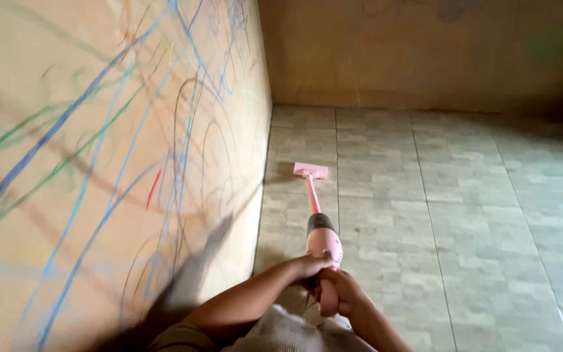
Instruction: The person vacuums the tiled floor across the room using a vacuum cleaner.
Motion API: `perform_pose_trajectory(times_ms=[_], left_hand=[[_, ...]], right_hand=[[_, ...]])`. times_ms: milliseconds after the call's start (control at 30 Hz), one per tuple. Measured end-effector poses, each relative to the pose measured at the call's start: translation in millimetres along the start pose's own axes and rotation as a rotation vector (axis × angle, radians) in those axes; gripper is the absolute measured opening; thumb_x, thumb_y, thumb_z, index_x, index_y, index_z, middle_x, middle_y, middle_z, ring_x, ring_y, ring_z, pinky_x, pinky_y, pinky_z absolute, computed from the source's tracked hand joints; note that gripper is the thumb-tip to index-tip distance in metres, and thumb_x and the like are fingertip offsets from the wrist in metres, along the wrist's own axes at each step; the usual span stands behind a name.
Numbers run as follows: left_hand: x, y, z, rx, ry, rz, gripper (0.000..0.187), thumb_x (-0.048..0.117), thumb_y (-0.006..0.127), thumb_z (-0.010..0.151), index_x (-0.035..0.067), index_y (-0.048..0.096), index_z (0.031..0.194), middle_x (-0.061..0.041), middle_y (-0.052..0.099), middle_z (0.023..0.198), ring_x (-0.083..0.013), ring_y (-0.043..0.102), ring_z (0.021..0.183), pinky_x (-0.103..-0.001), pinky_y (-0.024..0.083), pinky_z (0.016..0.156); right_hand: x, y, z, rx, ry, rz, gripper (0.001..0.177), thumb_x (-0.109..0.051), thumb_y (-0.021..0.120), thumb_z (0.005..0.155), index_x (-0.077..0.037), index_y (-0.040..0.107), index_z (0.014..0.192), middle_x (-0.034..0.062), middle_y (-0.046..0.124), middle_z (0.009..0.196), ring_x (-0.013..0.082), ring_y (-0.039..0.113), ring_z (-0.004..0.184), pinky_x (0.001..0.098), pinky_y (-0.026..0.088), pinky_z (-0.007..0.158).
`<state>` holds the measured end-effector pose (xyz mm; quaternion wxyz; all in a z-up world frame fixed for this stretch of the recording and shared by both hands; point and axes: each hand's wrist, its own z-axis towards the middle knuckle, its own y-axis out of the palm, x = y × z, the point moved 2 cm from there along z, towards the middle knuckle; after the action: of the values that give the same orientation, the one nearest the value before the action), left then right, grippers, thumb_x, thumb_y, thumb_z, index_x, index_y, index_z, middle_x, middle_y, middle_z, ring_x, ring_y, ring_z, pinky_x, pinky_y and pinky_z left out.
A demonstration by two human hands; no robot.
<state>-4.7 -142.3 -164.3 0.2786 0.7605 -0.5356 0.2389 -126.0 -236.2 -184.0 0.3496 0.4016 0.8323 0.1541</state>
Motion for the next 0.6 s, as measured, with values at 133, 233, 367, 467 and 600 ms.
perform_pose_trajectory(times_ms=[133,233,367,467,600], left_hand=[[-27.2,51.2,-35.3,-0.001,-0.014,-0.113,0.086,0.076,0.042,0.100,-0.002,0.053,0.133,-0.021,0.069,0.093,-0.0254,0.071,0.066,-0.036,0.062,0.061],[-42.2,89.2,-74.2,0.047,-0.127,-0.203,0.074,0.069,0.050,0.104,0.002,0.032,0.130,-0.023,0.066,0.100,-0.0319,0.070,0.075,-0.046,0.063,0.072],[-51.5,124.1,-91.2,-0.168,-0.113,-0.262,0.081,0.075,0.043,0.104,-0.004,0.052,0.120,-0.013,0.063,0.078,-0.0241,0.067,0.058,-0.041,0.064,0.059],[-56.2,137.2,-92.3,-0.238,-0.088,-0.271,0.080,0.074,0.043,0.107,-0.005,0.052,0.115,-0.009,0.061,0.071,-0.0212,0.065,0.054,-0.040,0.063,0.057],[-59.0,137.4,-82.5,-0.241,-0.043,-0.313,0.079,0.075,0.041,0.106,-0.003,0.052,0.110,-0.006,0.058,0.067,-0.0198,0.063,0.051,-0.040,0.062,0.053]], right_hand=[[36.8,16.4,-67.3,0.004,0.013,0.061,0.018,-0.010,0.062,0.092,0.009,0.062,0.094,0.0169,0.065,0.073,0.0258,0.063,0.056,0.0368,0.055,0.049],[56.6,20.3,-127.9,0.060,0.073,0.087,0.021,-0.011,0.061,0.093,0.009,0.063,0.098,0.0173,0.066,0.074,0.0242,0.061,0.056,0.0355,0.053,0.049],[65.3,29.0,-174.6,0.106,0.103,0.142,0.021,-0.013,0.059,0.094,0.007,0.061,0.098,0.0161,0.065,0.073,0.0233,0.061,0.056,0.0351,0.053,0.049],[71.7,30.5,-187.3,0.098,0.110,0.153,0.019,-0.015,0.060,0.093,0.004,0.061,0.095,0.0140,0.063,0.071,0.0219,0.059,0.054,0.0342,0.052,0.048],[71.8,25.0,-182.1,0.039,0.168,0.183,0.015,-0.015,0.060,0.094,0.001,0.058,0.093,0.0108,0.062,0.069,0.0191,0.058,0.053,0.0317,0.052,0.047]])
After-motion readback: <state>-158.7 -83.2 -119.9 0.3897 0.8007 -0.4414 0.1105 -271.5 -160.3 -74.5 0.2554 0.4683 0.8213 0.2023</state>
